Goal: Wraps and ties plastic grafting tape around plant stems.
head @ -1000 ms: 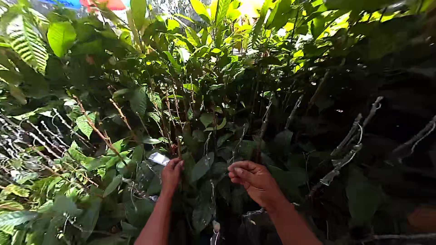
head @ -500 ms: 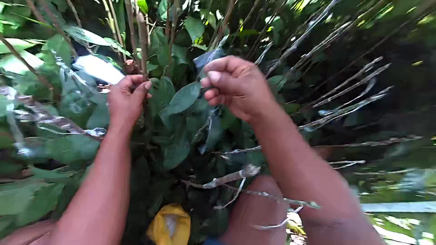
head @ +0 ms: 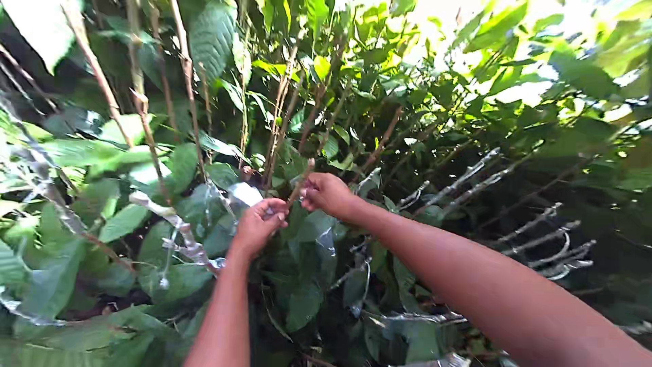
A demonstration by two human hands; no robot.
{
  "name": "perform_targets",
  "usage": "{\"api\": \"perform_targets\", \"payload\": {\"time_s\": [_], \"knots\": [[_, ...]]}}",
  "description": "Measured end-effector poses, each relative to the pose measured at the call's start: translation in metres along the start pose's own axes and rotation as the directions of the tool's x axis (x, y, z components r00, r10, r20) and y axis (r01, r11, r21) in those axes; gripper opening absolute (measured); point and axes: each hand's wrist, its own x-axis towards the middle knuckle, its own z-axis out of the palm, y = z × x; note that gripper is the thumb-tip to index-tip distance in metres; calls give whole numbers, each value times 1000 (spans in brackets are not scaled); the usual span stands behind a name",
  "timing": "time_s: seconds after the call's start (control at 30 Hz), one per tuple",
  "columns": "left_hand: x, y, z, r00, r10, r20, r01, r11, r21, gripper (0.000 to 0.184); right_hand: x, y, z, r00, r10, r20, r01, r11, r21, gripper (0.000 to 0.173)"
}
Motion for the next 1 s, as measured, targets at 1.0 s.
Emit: {"api": "perform_targets", "payload": {"time_s": [1.0], "knots": [[-17, -4, 28, 975, -11, 222, -65, 941, 332, 19, 8, -54, -43, 946, -17, 324, 228, 744, -628, 28]]}}
